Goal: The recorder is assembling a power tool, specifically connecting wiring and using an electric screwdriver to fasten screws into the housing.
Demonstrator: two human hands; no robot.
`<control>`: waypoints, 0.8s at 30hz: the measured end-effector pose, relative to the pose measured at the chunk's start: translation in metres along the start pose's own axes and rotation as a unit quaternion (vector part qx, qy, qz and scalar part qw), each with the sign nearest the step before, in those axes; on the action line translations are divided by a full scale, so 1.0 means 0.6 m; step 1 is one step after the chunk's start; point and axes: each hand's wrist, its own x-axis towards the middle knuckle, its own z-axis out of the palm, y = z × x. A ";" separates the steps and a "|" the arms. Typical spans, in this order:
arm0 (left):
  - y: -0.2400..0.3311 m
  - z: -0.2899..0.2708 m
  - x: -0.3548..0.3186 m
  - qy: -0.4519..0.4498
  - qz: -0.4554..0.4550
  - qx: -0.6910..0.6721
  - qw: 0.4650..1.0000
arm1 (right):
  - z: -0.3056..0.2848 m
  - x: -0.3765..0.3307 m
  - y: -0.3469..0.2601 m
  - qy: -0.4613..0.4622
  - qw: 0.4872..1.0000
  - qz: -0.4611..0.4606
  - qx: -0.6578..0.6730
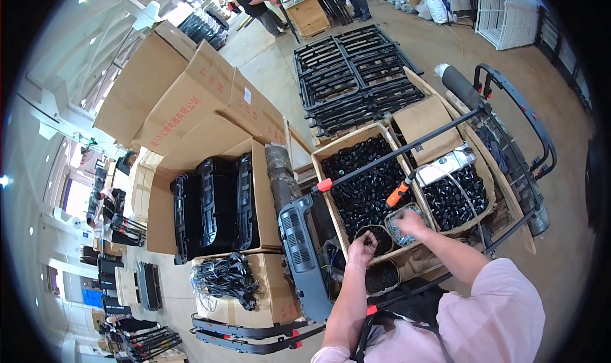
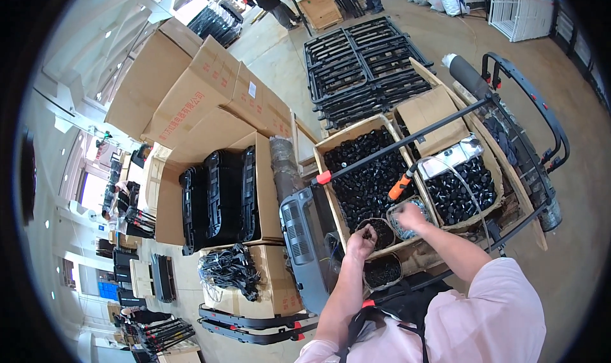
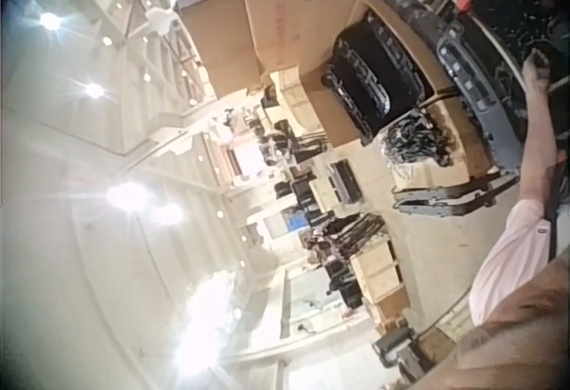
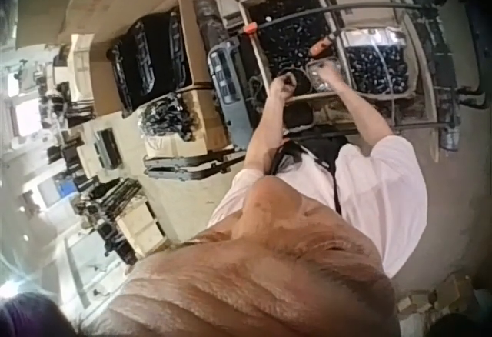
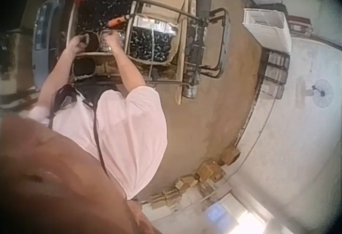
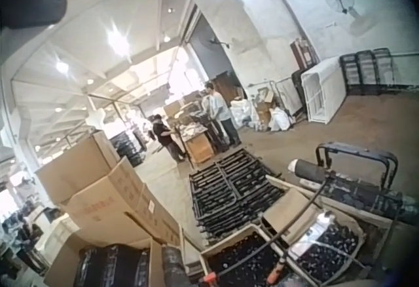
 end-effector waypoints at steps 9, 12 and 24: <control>-0.018 0.036 -0.095 -0.099 0.036 0.076 0.992 | -0.011 0.100 0.024 0.138 0.965 -0.001 0.221; -0.042 0.057 -0.135 -0.088 0.043 0.116 0.988 | -0.009 0.167 0.072 0.222 0.961 -0.043 0.161; -0.081 0.021 -0.207 -0.005 0.145 0.164 0.976 | 0.067 0.099 0.009 0.115 0.941 -0.317 -0.037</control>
